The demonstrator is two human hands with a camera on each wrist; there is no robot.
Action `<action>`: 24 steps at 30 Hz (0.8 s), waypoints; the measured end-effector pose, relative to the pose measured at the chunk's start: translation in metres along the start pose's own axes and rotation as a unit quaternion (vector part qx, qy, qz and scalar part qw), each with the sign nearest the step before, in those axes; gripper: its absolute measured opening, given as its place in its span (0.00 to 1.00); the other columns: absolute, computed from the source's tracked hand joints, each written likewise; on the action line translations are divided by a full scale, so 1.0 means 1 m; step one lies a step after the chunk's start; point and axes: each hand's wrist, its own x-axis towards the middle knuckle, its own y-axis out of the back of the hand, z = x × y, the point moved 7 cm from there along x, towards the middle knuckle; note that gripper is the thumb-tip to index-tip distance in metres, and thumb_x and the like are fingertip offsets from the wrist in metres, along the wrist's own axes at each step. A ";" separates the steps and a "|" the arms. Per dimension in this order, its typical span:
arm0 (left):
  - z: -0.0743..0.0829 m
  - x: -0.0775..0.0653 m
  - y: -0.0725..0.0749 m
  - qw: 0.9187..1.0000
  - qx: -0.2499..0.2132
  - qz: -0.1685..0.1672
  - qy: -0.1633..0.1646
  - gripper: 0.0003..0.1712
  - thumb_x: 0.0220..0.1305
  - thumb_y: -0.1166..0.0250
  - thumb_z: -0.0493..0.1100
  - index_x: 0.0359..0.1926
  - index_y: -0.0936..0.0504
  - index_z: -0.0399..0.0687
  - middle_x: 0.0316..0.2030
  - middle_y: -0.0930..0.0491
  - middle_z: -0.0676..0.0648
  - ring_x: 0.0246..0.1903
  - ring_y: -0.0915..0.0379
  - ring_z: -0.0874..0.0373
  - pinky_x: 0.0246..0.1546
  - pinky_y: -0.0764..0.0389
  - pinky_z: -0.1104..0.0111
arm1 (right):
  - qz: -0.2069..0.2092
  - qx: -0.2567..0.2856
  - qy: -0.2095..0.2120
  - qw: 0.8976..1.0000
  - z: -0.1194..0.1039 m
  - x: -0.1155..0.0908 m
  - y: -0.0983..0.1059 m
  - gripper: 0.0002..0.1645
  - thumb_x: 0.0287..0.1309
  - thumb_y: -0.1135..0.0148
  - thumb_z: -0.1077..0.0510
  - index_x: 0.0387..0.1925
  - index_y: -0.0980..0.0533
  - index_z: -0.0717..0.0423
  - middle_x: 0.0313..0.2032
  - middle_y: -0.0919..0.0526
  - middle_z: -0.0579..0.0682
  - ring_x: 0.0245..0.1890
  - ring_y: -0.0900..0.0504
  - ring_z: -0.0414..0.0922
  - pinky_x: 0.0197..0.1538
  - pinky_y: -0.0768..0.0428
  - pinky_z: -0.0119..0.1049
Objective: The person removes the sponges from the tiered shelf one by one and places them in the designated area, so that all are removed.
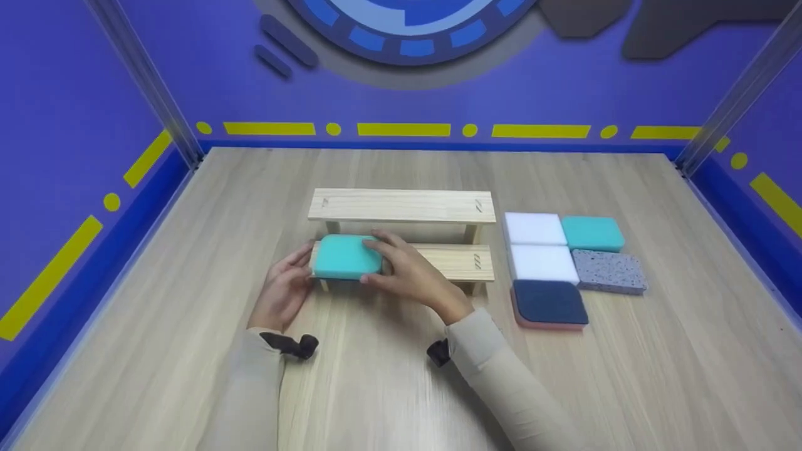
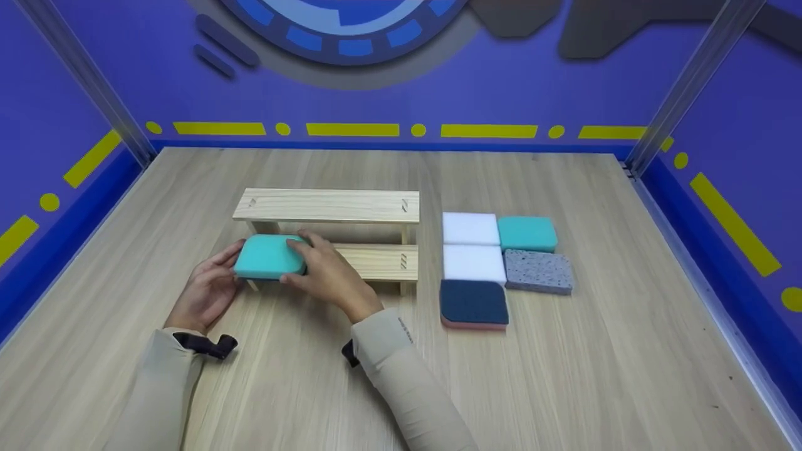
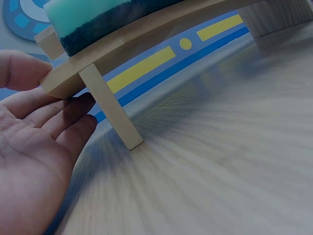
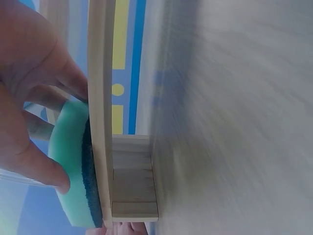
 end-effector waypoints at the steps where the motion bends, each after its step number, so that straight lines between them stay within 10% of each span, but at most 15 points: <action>1: 0.000 0.000 0.000 1.000 0.002 0.000 0.000 0.37 0.60 0.57 0.22 0.72 0.53 0.27 0.73 0.51 0.33 0.72 0.52 0.48 0.55 0.29 0.75 | 0.003 0.001 0.001 1.000 0.000 0.000 0.000 0.40 0.58 0.36 0.45 0.68 0.35 0.53 0.71 0.40 0.56 0.69 0.37 0.54 0.69 0.35 0.47; 24: 0.001 0.000 0.000 1.000 0.005 -0.006 -0.006 0.38 0.58 0.58 0.21 0.72 0.53 0.27 0.73 0.52 0.34 0.73 0.55 0.48 0.60 0.32 0.76 | 0.013 -0.008 0.026 1.000 0.001 -0.010 0.010 0.37 0.54 0.32 0.47 0.64 0.29 0.56 0.63 0.30 0.58 0.63 0.29 0.53 0.65 0.30 0.47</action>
